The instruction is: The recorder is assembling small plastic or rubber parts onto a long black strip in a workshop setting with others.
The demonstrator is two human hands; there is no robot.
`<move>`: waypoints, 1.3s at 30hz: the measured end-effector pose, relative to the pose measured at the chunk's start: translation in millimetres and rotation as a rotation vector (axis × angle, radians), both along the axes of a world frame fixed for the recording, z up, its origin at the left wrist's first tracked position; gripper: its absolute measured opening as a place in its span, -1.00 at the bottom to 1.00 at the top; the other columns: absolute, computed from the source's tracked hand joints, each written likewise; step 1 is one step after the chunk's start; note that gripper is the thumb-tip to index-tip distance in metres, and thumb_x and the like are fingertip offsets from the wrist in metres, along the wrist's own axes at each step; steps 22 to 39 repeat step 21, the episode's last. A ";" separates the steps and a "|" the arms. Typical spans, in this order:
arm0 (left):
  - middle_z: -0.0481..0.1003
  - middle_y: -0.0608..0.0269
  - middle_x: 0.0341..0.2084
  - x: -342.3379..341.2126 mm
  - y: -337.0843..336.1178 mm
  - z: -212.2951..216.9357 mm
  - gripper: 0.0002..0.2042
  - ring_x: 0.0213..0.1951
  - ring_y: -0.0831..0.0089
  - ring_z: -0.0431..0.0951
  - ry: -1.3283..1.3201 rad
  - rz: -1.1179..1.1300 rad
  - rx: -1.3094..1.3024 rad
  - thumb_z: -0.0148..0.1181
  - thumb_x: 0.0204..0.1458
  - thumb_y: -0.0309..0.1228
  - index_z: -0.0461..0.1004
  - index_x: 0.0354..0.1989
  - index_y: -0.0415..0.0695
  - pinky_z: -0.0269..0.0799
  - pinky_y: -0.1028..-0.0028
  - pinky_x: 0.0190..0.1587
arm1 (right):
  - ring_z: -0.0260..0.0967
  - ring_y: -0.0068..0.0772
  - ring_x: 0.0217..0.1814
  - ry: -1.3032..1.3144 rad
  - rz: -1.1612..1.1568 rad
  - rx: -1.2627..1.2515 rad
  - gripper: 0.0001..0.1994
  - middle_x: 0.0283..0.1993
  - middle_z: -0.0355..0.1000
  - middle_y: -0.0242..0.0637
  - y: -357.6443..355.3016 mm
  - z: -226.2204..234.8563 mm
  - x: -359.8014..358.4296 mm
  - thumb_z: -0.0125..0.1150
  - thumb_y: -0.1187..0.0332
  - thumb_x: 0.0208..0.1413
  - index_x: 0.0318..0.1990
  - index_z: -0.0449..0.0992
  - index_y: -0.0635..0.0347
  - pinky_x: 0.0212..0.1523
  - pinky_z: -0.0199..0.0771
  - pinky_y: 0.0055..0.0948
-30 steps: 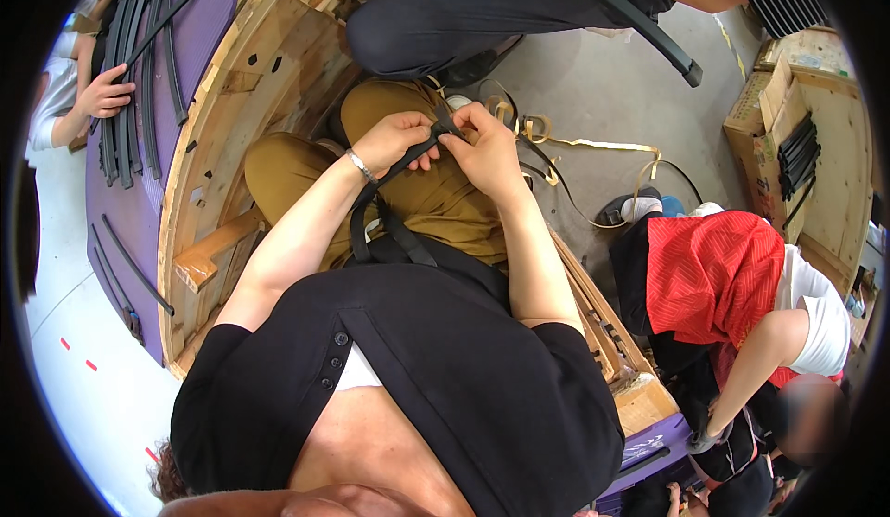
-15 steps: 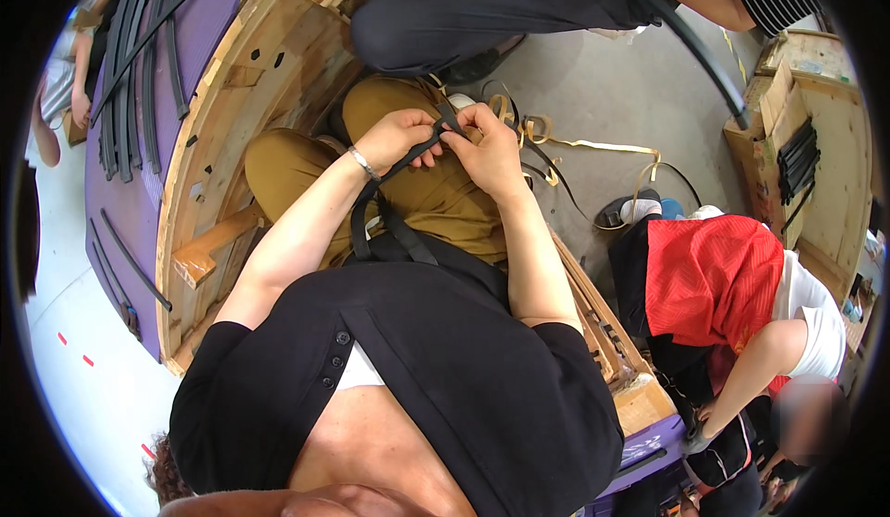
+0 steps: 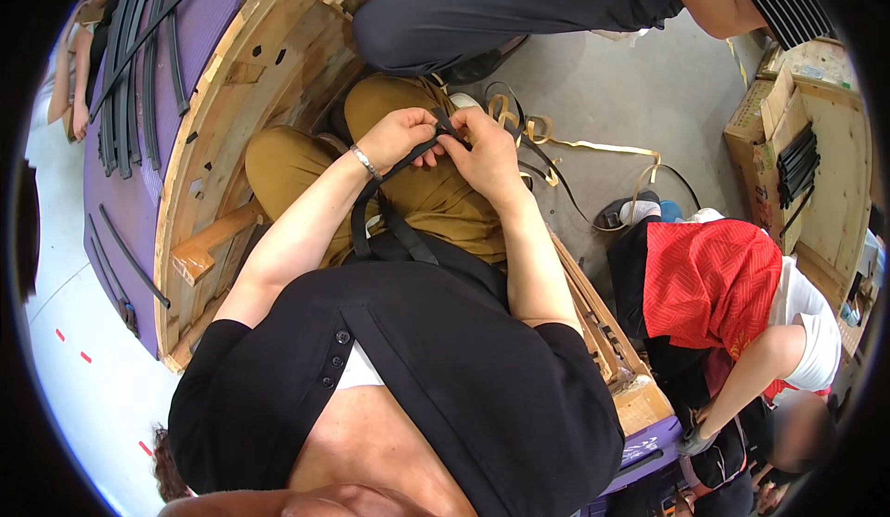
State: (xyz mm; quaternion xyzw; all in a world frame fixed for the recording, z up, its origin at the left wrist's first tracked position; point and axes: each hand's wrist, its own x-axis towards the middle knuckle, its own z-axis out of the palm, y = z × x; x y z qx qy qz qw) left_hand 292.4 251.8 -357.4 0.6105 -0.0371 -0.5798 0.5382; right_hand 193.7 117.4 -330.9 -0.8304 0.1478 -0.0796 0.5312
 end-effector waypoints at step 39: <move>0.45 0.19 -0.52 -1.3 -1.1 1.4 -0.85 -0.57 0.54 0.48 -0.039 -0.015 0.031 -0.09 0.07 -0.41 0.32 -0.32 -0.24 0.35 0.65 -0.59 | 0.48 -0.35 -0.32 0.039 -0.099 -0.001 -0.80 -0.47 0.45 -0.29 3.2 -4.8 -1.0 0.26 0.44 -0.18 -0.39 0.36 0.19 -0.34 0.40 -0.49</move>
